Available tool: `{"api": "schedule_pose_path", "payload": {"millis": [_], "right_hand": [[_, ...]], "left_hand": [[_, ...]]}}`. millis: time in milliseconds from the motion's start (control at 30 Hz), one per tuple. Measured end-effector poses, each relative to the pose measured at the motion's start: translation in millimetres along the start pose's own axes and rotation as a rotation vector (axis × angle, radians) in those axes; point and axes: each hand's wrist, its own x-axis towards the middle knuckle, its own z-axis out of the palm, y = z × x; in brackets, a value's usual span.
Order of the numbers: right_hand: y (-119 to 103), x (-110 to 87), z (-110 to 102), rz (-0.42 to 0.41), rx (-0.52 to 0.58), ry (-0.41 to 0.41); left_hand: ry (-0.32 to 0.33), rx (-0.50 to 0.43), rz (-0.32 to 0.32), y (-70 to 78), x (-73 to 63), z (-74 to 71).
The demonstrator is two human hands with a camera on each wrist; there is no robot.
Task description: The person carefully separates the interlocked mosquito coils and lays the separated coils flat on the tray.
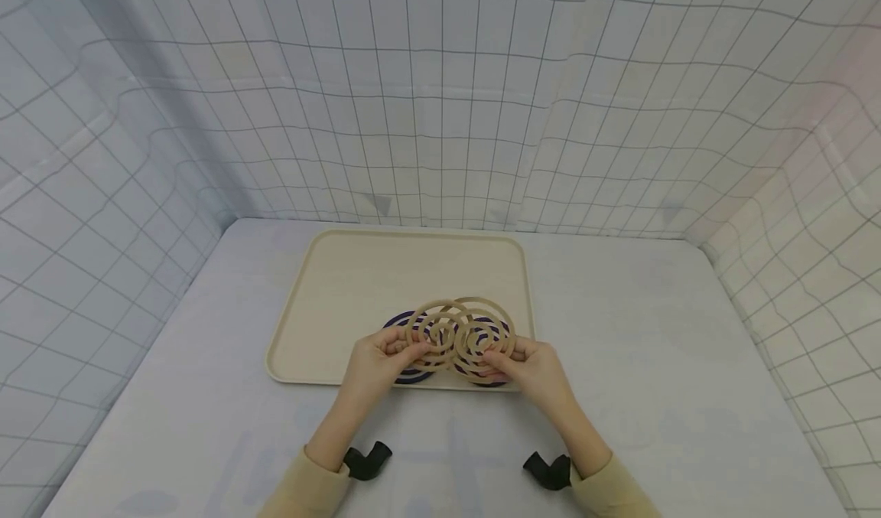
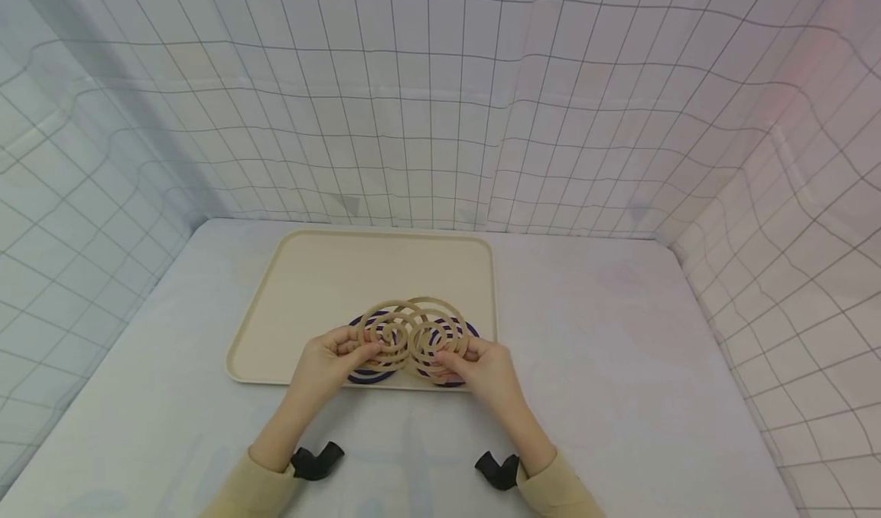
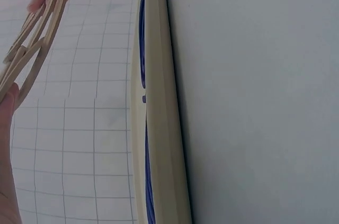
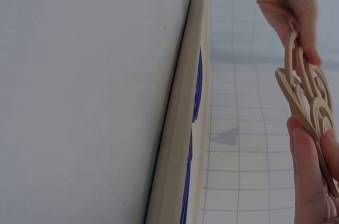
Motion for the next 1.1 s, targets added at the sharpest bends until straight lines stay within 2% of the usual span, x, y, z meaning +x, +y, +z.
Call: {"api": "schedule_pose_path", "payload": {"millis": [100,267,467,700,867,1100], "right_hand": [[1,0.8,-3,0.005,-0.006,-0.037],[1,1.7,-6,0.013,-0.046,-0.078],[-1,3.2,-11,0.022,-0.069,-0.133],[-2,5.0,-19,0.051,-0.124,-0.193],[-4,5.0,-25,0.065,-0.172,-0.251],[-4,7.5,-33,0.037,-0.304,-0.341]], "left_hand": [[-0.033,0.017,0.000,-0.4,0.5,-3.2],[-0.102,-0.016,-0.002,-2.1,2.4,-6.7],[-0.171,-0.020,0.023,-1.9,3.4,-12.7],[-0.254,0.061,0.046,-4.1,5.5,-23.8],[-0.325,0.073,0.028,-6.5,7.5,-31.4],[-0.436,0.131,0.021,-4.8,10.6,-38.7]]}}
